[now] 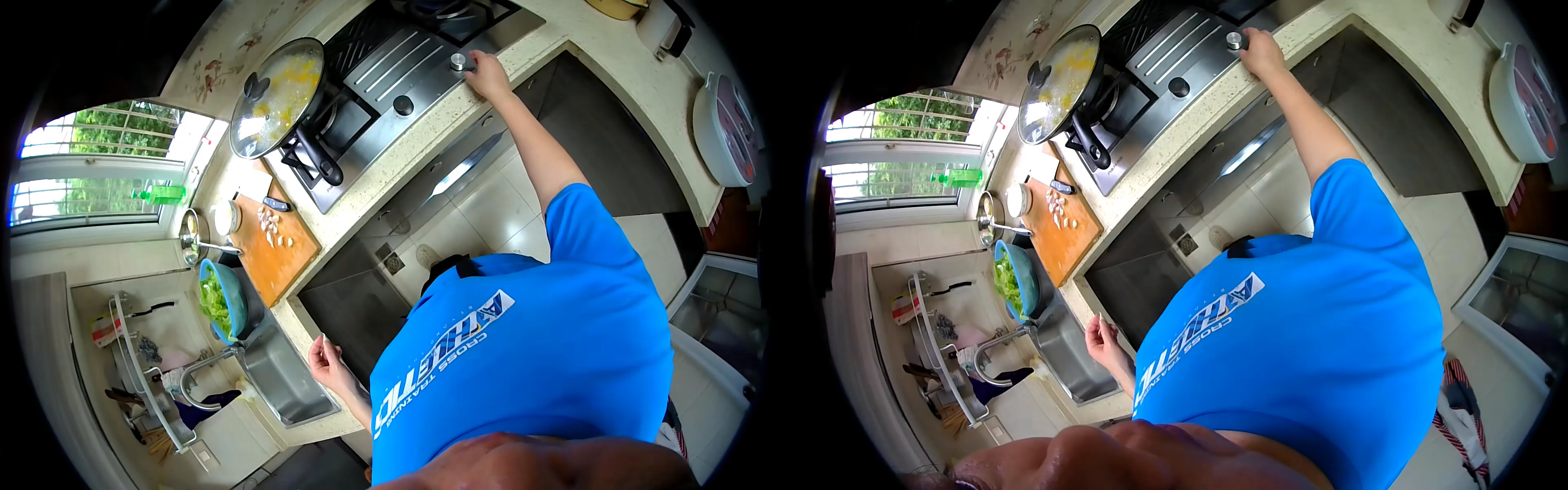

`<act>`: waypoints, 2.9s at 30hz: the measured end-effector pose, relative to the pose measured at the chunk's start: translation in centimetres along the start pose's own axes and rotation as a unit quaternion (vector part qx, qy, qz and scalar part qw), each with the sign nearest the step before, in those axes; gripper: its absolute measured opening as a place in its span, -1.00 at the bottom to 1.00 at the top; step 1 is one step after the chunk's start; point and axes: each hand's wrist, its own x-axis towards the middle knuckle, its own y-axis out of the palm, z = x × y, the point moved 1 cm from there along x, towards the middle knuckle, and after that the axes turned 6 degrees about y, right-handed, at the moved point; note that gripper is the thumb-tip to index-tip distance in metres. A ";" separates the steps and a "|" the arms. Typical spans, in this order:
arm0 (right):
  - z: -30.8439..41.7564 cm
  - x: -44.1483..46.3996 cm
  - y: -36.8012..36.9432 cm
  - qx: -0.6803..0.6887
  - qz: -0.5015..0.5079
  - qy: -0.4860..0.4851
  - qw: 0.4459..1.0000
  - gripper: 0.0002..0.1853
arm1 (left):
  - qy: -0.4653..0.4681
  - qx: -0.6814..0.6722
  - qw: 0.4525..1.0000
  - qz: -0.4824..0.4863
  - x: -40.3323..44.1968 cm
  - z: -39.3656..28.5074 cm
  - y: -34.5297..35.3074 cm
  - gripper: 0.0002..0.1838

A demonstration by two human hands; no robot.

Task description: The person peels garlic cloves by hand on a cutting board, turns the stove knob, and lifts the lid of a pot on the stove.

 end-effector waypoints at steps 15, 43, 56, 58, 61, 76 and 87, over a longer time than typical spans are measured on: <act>1.5 1.5 0.1 -0.009 0.018 -0.031 0.999 -0.60 | 0.072 0.063 0.993 0.073 1.1 -1.7 1.6 -0.85; 0.7 3.6 1.3 -0.062 0.044 -0.158 0.985 -0.74 | 0.078 0.070 0.989 0.105 1.8 -1.7 3.4 -0.85; 0.6 4.0 1.1 -0.057 0.057 -0.186 0.979 -0.71 | 0.063 0.071 0.989 0.117 3.4 -1.3 4.1 -0.86; 0.9 3.7 0.9 -0.062 0.059 -0.171 0.982 -0.70 | 0.068 0.075 0.988 0.117 4.8 -1.2 4.3 -0.86; 1.0 3.8 0.7 -0.059 0.055 -0.171 0.982 -0.70 | 0.077 0.057 0.988 0.122 7.1 -1.1 4.9 -0.86; 2.7 3.2 -1.6 -0.077 0.038 -0.156 0.984 -0.66 | 0.097 0.011 0.986 0.132 15.7 -0.5 6.7 -0.85; 6.4 21.7 -11.9 0.131 0.019 -0.172 0.976 -0.74 | 0.079 0.034 0.996 -0.023 10.9 -2.3 8.0 -0.85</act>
